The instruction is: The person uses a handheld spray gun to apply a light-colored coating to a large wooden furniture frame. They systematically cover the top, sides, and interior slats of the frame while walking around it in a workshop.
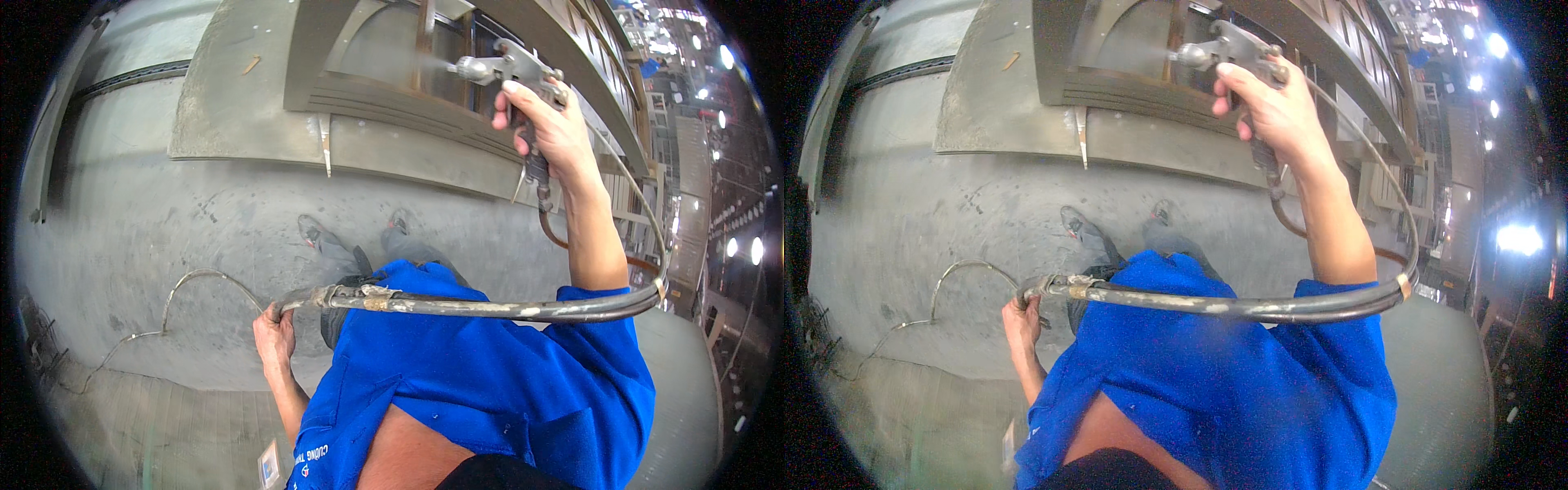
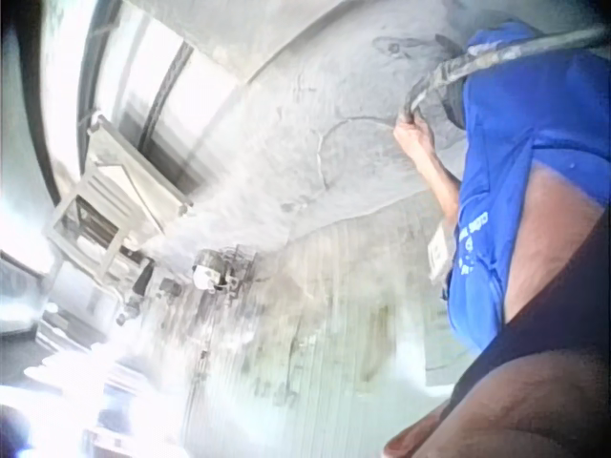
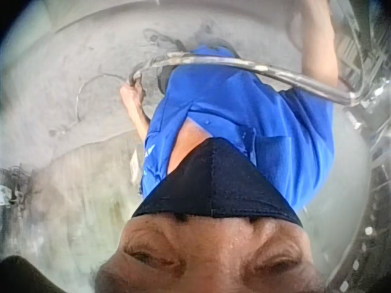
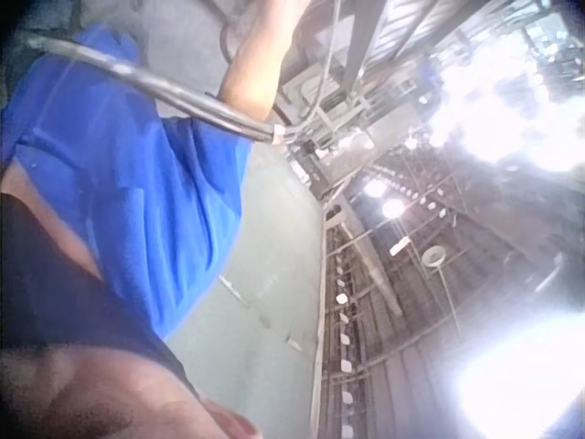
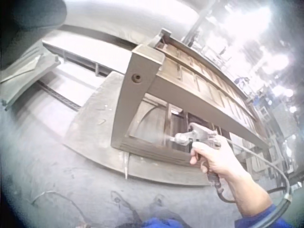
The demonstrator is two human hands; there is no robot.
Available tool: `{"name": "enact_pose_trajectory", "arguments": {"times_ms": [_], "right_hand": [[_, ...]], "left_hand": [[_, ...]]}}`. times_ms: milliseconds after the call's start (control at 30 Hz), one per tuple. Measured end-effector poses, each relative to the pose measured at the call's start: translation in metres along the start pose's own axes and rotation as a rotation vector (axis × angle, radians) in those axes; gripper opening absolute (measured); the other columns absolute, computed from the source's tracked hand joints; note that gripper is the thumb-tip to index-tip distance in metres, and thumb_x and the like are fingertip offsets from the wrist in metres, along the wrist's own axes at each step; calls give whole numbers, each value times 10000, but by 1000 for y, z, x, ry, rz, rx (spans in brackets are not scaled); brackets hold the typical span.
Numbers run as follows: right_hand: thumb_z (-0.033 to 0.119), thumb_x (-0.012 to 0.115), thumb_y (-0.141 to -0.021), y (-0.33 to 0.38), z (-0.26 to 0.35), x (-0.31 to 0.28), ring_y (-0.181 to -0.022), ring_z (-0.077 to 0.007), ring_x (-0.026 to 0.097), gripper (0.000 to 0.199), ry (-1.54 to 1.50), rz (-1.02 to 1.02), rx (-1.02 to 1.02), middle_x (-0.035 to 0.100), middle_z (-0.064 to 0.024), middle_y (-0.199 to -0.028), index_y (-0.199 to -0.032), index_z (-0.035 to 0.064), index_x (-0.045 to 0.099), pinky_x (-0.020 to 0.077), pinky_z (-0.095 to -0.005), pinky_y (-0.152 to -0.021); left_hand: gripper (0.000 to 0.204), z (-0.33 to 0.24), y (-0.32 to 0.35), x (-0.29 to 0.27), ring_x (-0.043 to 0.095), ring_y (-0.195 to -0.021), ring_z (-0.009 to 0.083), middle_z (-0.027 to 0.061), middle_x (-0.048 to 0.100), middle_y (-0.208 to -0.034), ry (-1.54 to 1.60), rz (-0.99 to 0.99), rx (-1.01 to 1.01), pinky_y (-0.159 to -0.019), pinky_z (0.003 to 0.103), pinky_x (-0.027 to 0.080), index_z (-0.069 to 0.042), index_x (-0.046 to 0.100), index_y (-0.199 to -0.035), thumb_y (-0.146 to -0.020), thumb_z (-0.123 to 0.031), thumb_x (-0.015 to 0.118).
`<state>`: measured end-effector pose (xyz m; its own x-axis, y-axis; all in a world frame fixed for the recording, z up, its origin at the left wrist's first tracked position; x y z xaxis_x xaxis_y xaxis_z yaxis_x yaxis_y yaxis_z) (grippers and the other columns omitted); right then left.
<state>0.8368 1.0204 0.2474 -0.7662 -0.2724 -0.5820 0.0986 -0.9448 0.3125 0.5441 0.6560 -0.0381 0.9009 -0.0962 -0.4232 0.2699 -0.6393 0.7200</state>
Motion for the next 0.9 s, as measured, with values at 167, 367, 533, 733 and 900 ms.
{"name": "enact_pose_trajectory", "arguments": {"times_ms": [167, 367, 533, 733, 900], "right_hand": [[230, 680, -993, 12, 2, -2, -678, -92, 654, 288, 75, -131, -32, 676, -54, -829, -1200, 33, 648, 453, -214, -435], [227, 676, -998, 11, -28, 12, -722, -125, 686, 247, -156, -39, -3, 695, -74, -874, -1121, 14, 657, 479, -230, -439], [213, 676, -997, 11, -48, -31, -730, -141, 689, 256, -268, -183, -116, 695, -76, -876, -1151, 10, 655, 480, -230, -439], [184, 676, -980, -25, -109, -98, -711, -116, 678, 560, -362, -164, -139, 694, -51, -912, -1499, 72, 500, 477, -225, -448], [218, 706, -963, -81, -153, -137, -682, -88, 648, 522, -345, -49, -218, 702, -4, -872, -1450, 80, 578, 541, -253, -675]], "left_hand": [[198, 2, 3, -9, 700, -839, 403, 221, 716, -885, 14, -9, 23, -741, 431, 528, -48, 740, -1055, -892, -156, 709], [199, -14, 0, -19, 699, -847, 408, 220, 714, -880, -50, -35, 44, -747, 439, 530, -62, 746, -1062, -885, -142, 702], [233, -31, 17, -10, 708, -862, 412, 231, 717, -892, -100, -82, 81, -767, 440, 540, -73, 752, -1072, -848, -106, 698], [287, -74, 54, 32, 713, -937, 421, 247, 726, -954, -224, -64, 59, -807, 432, 549, -96, 757, -1087, -813, -50, 685], [307, -127, 96, 79, 714, -960, 419, 245, 731, -972, -259, -89, 19, -850, 427, 552, -104, 763, -1091, -823, -3, 652]]}}
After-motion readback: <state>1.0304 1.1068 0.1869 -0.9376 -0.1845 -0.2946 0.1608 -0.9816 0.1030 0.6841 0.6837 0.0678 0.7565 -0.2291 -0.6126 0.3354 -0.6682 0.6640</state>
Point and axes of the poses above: each hand's wrist, its own y-axis away from the middle knuckle, its own x-axis out of the palm, z = x × y, the point moved 7 cm from there along -y, towards the middle knuckle
